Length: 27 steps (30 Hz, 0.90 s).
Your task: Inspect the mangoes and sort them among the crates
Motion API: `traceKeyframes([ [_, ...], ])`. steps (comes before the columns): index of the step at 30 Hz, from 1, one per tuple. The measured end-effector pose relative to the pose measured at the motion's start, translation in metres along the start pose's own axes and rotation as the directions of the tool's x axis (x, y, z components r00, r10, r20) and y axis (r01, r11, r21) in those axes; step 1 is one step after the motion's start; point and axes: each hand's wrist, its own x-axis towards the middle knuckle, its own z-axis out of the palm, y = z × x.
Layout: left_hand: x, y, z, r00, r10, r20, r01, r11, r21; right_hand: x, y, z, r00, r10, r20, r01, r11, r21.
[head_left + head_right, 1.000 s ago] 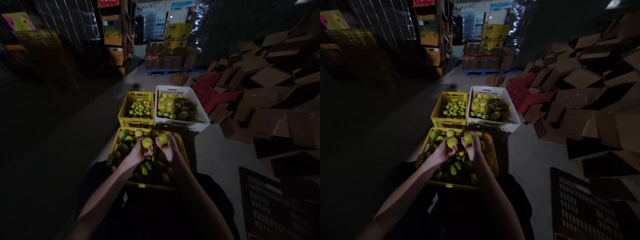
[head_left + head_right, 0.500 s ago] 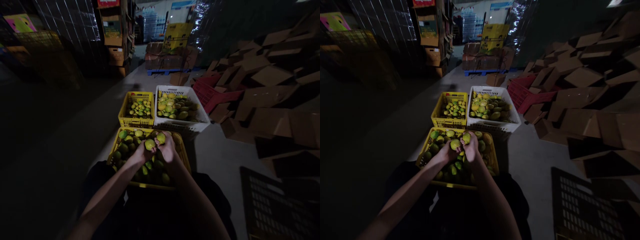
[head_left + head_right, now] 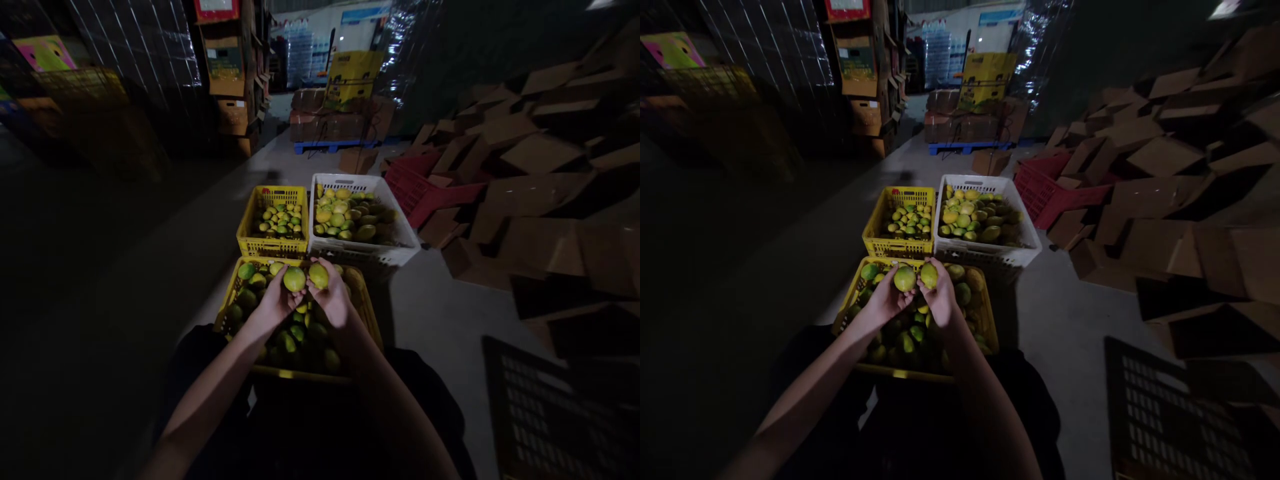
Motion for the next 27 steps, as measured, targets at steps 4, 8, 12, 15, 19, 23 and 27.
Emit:
traceKeyframes([
  [4, -0.006, 0.010, 0.000, 0.974, 0.194, 0.116, -0.197, 0.980, 0.020, -0.023, -0.014, 0.009, 1.000, 0.010, -0.009, -0.010, 0.997, 0.082],
  [8, -0.015, 0.018, -0.004, 0.886, 0.391, 0.248, -0.431, 0.893, 0.132, -0.039, -0.026, 0.015, 0.995, -0.012, 0.094, 0.006, 0.998, 0.064],
  [12, -0.018, 0.021, -0.008, 0.797, 0.497, 0.343, -0.594, 0.746, 0.302, -0.041, -0.032, 0.017, 0.993, 0.013, 0.119, -0.026, 0.994, 0.107],
  [15, -0.022, 0.022, -0.007, 0.753, 0.513, 0.412, -0.653, 0.657, 0.375, -0.039, -0.033, 0.017, 0.994, 0.013, 0.108, -0.029, 0.989, 0.147],
  [19, -0.029, 0.020, -0.002, 0.753, 0.490, 0.439, -0.652, 0.648, 0.394, -0.038, -0.033, 0.015, 0.990, -0.004, 0.143, -0.021, 0.984, 0.177],
  [23, -0.030, 0.019, -0.001, 0.797, 0.466, 0.384, -0.591, 0.731, 0.340, -0.035, -0.031, 0.013, 0.991, 0.012, 0.136, -0.039, 0.979, 0.198],
  [27, -0.024, 0.020, -0.002, 0.925, 0.269, 0.269, -0.327, 0.923, 0.201, -0.034, -0.028, 0.015, 0.987, 0.050, 0.151, -0.083, 0.972, 0.221],
])
